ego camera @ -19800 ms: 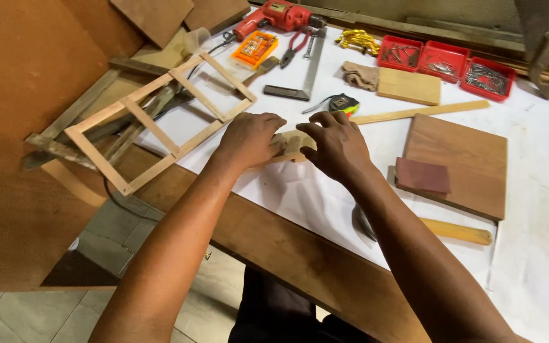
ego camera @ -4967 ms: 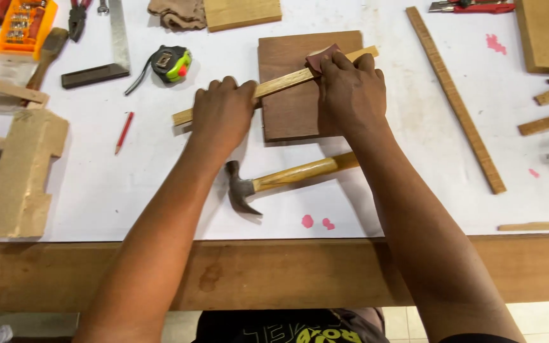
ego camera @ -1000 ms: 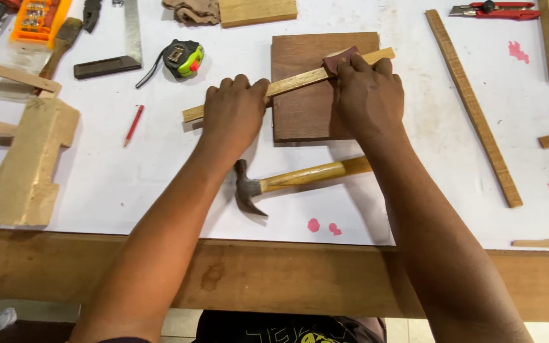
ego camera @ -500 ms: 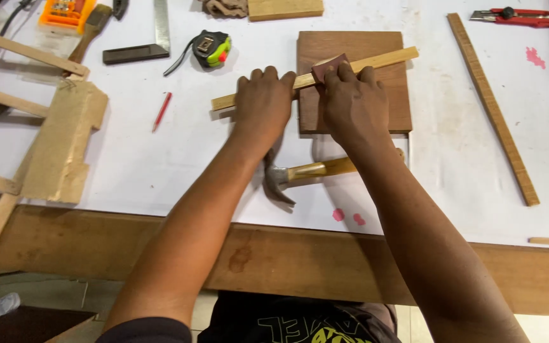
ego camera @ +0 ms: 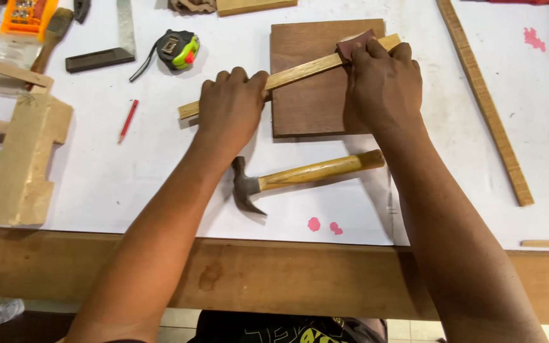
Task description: Sand the surface of small wooden strips and a wooden block.
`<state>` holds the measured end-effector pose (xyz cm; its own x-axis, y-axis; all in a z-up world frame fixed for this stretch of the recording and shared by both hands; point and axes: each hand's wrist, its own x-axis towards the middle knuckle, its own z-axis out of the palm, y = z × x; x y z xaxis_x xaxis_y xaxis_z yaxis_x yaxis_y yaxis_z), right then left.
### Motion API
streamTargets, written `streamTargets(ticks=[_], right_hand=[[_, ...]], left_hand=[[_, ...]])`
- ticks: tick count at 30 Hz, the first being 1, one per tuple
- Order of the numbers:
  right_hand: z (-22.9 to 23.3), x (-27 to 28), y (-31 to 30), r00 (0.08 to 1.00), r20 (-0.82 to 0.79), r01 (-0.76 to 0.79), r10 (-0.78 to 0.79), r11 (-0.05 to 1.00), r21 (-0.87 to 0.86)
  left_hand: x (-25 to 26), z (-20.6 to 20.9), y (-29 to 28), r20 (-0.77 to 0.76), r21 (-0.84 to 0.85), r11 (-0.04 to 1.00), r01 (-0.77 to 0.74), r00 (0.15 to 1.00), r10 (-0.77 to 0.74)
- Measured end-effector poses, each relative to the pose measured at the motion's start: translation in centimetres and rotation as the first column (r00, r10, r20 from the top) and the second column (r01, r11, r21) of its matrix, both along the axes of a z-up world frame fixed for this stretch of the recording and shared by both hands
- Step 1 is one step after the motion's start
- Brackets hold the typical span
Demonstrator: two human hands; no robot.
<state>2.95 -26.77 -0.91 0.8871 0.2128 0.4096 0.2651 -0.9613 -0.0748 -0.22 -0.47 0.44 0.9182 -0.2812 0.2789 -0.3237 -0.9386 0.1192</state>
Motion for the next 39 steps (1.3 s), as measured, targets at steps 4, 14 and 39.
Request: streamTargets(ticks=[4, 14, 39], right_hand=[[0.3, 0.5, -1.3, 0.999, -0.035, 0.035, -0.034, 0.999, 0.027], [1.5, -3.6, 7.9, 0.997, -0.042, -0.061, 0.058, 0.997, -0.052], [2.2, -3.9, -1.0, 0.978, -0.202, 0.095, -0.056, 0.977, 0.190]], left_hand=[[-0.1, 0.2, -0.5, 0.022, 0.031, 0.999, -0.008, 1.000, 0.007], [0.2, -1.3, 0.7, 0.056, 0.026, 0.999, -0.036, 0.998, 0.034], [0.3, -0.5, -8.2, -0.213, -0.060, 0.988, 0.144, 0.965, -0.153]])
